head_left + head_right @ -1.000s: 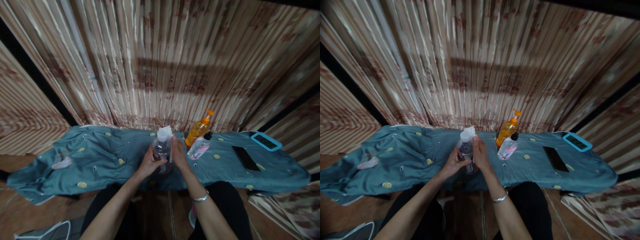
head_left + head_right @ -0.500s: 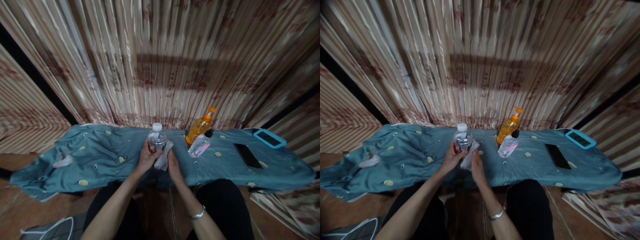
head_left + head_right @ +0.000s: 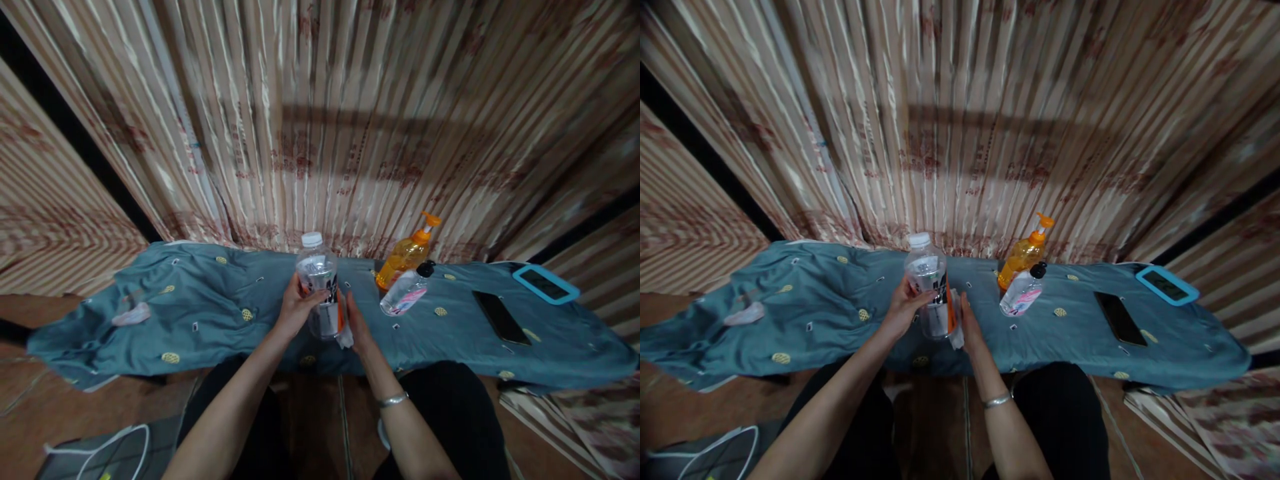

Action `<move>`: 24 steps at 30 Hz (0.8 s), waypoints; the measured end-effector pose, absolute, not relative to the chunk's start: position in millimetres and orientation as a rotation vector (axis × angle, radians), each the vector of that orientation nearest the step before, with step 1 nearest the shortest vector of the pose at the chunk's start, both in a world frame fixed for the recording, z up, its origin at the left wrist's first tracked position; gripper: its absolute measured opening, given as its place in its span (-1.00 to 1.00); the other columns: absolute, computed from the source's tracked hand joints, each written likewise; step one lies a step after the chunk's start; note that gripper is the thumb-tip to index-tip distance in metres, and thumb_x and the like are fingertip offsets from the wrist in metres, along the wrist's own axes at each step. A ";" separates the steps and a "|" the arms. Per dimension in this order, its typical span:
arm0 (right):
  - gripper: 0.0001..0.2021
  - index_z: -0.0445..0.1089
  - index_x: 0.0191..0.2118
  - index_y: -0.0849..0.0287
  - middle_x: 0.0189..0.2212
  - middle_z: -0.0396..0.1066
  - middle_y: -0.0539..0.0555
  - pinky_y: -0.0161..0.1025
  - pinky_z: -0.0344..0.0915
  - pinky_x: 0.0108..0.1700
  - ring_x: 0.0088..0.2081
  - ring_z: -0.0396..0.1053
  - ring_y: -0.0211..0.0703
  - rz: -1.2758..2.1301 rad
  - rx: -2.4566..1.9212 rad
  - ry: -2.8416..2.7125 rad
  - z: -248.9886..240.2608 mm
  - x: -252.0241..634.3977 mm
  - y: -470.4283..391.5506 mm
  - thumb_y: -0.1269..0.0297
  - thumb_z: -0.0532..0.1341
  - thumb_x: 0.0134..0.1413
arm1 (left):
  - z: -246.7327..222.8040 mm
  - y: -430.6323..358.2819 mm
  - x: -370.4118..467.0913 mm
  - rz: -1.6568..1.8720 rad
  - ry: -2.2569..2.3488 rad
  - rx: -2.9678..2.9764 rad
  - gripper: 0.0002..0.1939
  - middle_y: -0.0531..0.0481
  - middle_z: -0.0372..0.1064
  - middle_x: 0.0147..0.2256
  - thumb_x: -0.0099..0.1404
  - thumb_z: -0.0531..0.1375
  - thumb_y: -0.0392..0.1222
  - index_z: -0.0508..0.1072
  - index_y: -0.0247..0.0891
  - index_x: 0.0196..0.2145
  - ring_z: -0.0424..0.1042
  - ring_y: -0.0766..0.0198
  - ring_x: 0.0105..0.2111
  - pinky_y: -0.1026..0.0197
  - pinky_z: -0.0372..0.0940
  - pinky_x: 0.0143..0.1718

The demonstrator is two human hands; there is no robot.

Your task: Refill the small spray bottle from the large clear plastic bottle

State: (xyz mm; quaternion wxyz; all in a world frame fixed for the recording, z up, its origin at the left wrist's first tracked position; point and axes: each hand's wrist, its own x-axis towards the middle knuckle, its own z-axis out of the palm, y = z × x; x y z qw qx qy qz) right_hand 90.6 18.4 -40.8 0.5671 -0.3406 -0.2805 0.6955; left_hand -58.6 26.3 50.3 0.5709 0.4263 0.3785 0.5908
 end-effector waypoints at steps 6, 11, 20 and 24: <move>-0.51 0.39 0.24 0.15 0.18 0.43 0.21 0.12 0.47 0.10 0.09 0.48 0.04 1.771 -0.770 -0.509 -48.3 82.3 4.1 -0.03 0.27 0.36 | 45.8 30.4 -51.3 1.459 0.986 0.954 -0.41 0.15 0.44 -0.39 -0.13 0.55 0.00 0.39 -0.19 -0.22 0.41 0.29 -0.41 0.25 0.31 -0.30; -0.54 0.41 0.21 0.16 0.16 0.44 0.20 0.09 0.49 0.07 0.06 0.49 0.01 1.708 -0.902 -0.550 -54.6 75.1 -6.5 0.00 0.28 0.36 | 37.4 39.1 -54.5 1.485 1.095 1.164 -0.35 0.09 0.50 -0.28 -0.13 0.55 -0.02 0.39 -0.18 -0.13 0.49 0.22 -0.29 0.21 0.36 -0.21; -0.54 0.40 0.24 0.14 0.20 0.41 0.20 0.13 0.46 0.12 0.12 0.46 0.06 1.116 -1.150 -0.835 -18.6 124.1 -26.8 0.03 0.29 0.35 | 35.0 33.9 -59.5 1.426 1.202 1.460 -0.31 -0.03 0.49 -0.07 -0.23 0.59 -0.12 0.53 -0.18 -0.10 0.47 -0.01 0.05 -0.01 0.36 0.15; -0.53 0.39 0.26 0.10 0.31 0.33 0.22 0.22 0.36 0.25 0.24 0.38 0.12 0.947 -1.090 -1.022 28.1 126.7 -3.7 0.04 0.30 0.34 | 32.5 24.3 -52.6 1.220 1.044 1.457 -0.30 -0.01 0.54 -0.12 -0.20 0.58 -0.19 0.56 -0.18 -0.03 0.52 0.02 -0.05 0.01 0.41 0.09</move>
